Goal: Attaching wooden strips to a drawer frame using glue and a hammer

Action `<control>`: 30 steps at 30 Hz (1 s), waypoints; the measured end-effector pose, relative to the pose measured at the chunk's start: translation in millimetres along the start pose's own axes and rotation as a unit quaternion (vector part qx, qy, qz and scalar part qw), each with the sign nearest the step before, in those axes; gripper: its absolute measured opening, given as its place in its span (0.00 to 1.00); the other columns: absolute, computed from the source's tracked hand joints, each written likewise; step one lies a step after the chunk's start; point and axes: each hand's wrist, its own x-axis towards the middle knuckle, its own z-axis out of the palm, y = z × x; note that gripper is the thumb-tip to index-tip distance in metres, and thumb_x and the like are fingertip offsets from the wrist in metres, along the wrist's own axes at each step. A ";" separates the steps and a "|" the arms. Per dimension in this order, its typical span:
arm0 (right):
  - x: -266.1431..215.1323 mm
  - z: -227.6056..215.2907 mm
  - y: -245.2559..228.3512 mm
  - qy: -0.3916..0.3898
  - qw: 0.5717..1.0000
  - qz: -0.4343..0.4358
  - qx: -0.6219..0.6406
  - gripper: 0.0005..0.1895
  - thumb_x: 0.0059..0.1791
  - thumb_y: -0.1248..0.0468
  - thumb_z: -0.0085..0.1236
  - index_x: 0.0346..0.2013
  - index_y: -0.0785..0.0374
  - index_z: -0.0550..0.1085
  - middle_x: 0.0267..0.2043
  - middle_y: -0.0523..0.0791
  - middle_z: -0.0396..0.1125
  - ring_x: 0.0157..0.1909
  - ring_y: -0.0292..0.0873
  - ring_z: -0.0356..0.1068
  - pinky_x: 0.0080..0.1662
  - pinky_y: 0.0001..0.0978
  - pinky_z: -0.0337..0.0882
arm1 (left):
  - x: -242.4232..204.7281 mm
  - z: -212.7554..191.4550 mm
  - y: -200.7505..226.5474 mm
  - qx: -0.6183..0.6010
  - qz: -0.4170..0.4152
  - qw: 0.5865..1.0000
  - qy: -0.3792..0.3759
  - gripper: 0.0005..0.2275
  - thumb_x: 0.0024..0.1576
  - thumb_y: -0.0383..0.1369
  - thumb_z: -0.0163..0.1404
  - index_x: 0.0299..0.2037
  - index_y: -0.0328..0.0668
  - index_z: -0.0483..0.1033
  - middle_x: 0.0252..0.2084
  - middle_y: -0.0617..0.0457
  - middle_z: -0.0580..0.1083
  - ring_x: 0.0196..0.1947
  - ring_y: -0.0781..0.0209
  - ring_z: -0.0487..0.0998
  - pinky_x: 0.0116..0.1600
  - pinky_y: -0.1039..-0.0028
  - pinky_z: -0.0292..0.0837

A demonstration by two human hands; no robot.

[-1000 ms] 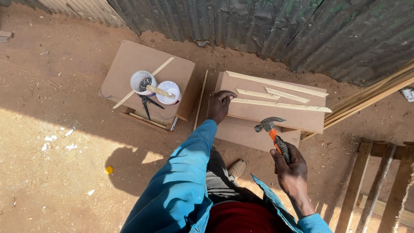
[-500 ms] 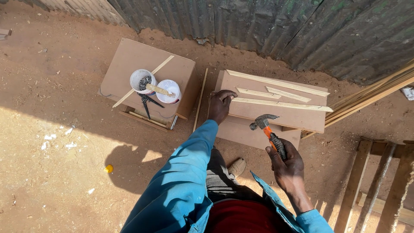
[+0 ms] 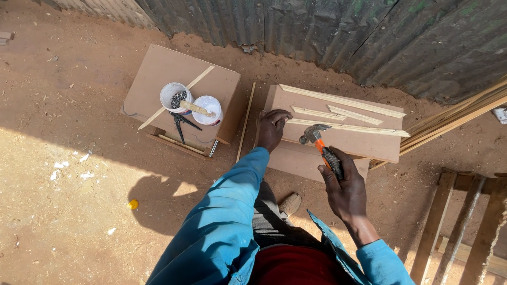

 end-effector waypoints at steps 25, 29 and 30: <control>45.3 49.2 19.6 -0.099 0.965 -0.128 -0.205 0.27 0.52 0.62 0.44 0.66 0.41 0.57 0.51 0.53 0.67 0.52 0.60 0.66 0.50 0.58 0.67 | -15.9 -10.3 34.8 0.070 0.085 0.992 0.058 0.06 0.58 0.30 0.48 0.31 0.54 0.77 0.37 0.62 0.78 0.41 0.60 0.77 0.59 0.74 0.57; 57.3 54.6 9.4 -0.008 0.969 -0.196 -0.148 0.25 0.51 0.65 0.49 0.63 0.46 0.63 0.46 0.49 0.68 0.49 0.54 0.69 0.46 0.49 0.70 | 7.1 -16.2 28.0 0.050 0.102 0.992 0.056 0.06 0.58 0.30 0.48 0.32 0.56 0.77 0.38 0.64 0.78 0.43 0.63 0.77 0.59 0.76 0.55; 52.4 54.4 16.4 0.035 0.962 -0.245 -0.116 0.24 0.51 0.67 0.51 0.62 0.50 0.65 0.42 0.48 0.68 0.47 0.51 0.70 0.45 0.41 0.71 | 2.1 -13.2 25.6 0.047 0.101 0.993 0.048 0.06 0.58 0.30 0.48 0.33 0.57 0.78 0.38 0.65 0.78 0.43 0.65 0.77 0.60 0.75 0.55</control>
